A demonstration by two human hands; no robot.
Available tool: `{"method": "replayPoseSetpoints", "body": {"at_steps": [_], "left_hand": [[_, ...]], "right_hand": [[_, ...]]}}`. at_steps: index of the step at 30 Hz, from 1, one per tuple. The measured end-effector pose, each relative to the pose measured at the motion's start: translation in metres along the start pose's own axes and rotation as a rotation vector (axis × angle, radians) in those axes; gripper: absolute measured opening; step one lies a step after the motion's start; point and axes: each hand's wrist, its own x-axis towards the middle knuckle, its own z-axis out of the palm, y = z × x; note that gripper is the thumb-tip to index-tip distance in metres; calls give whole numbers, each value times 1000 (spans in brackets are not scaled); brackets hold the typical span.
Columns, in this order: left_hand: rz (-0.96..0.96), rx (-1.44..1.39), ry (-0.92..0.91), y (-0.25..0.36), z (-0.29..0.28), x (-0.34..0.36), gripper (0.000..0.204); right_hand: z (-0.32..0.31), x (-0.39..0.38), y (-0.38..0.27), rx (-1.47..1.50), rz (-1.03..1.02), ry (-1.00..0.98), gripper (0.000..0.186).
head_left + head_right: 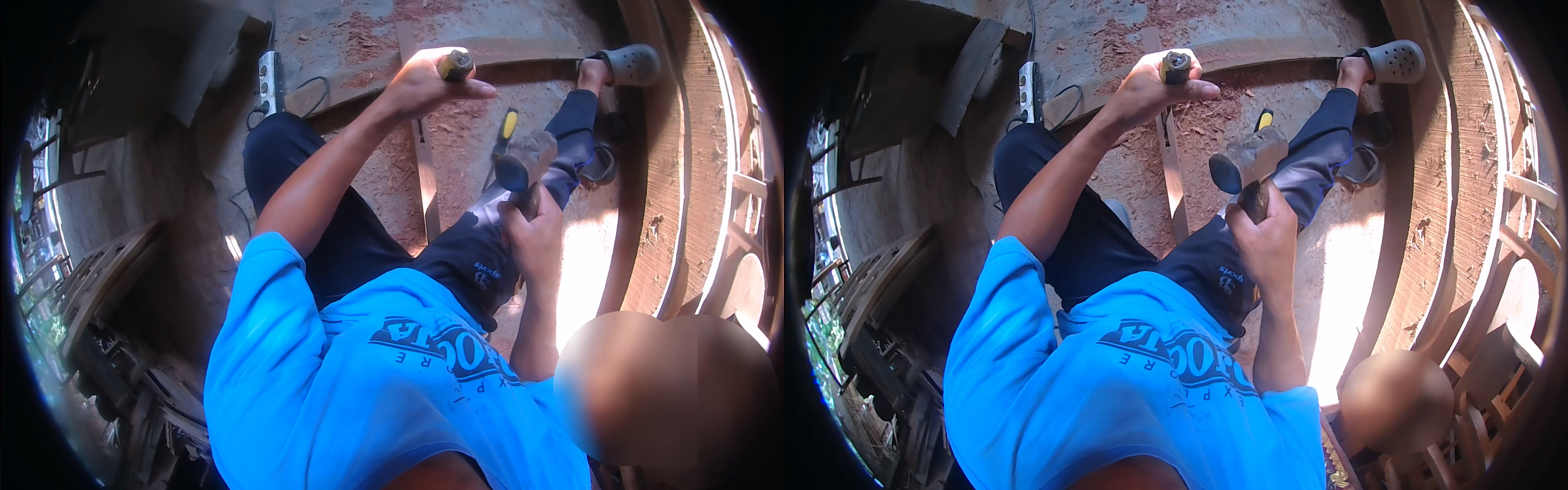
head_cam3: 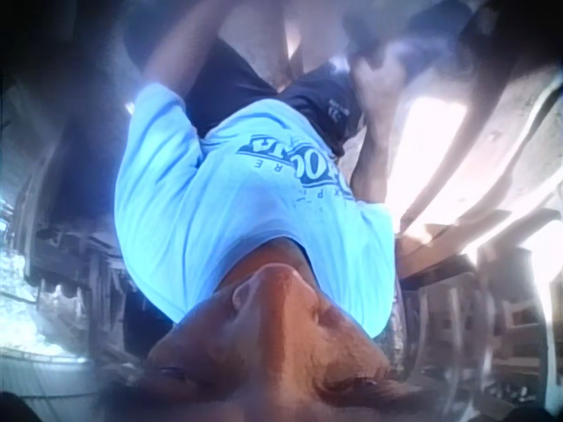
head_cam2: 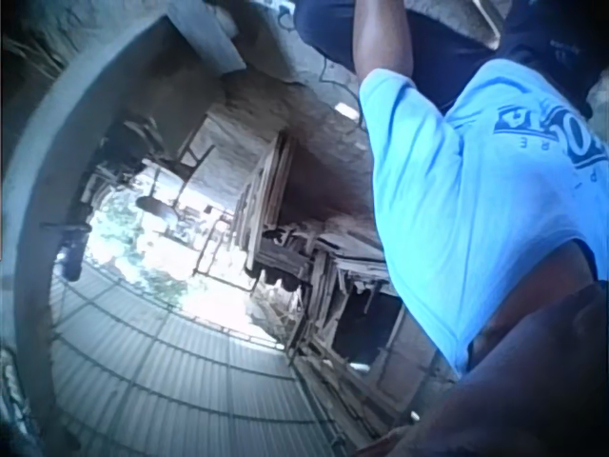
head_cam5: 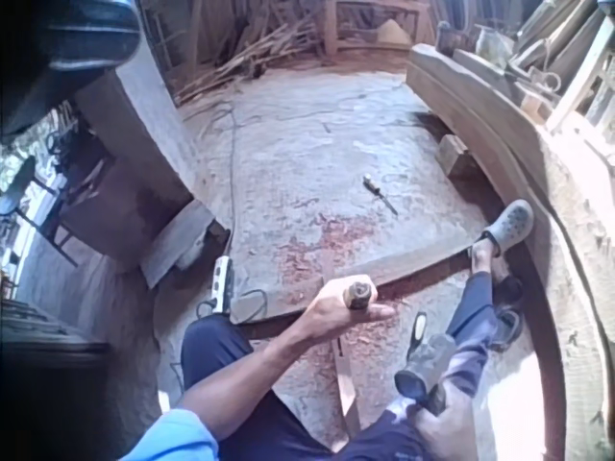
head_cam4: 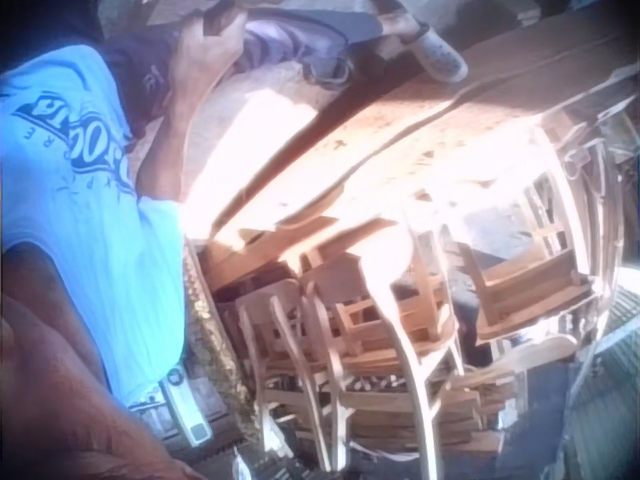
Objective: The person sits on the floor and uses a chisel and hammer to carve a groove into a small wooden block. They repeatedly position the chisel and strike it with the hammer to remove wood shavings.
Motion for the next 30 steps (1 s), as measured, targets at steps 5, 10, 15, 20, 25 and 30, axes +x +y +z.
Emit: {"method": "replayPoseSetpoints", "body": {"at_steps": [5,10,15,20,25,30], "left_hand": [[-22,35,-3,-5,1,-3,33],[-10,28,-17,-1,2,-5,39],[-10,37,-72,-3,3,-7,39],[32,122,-43,-9,5,-10,35],[212,-7,5,0,7,-20,38],[83,6,23,-5,0,-25,27]], "right_hand": [[0,-2,1,-26,-24,14,11],[5,2,-5,-14,-62,8,12],[-9,9,-36,-10,-141,22,13],[5,39,-68,53,-437,69,18],[36,70,-81,-564,-435,-2,27],[-2,23,-109,-100,-611,2,25]]}}
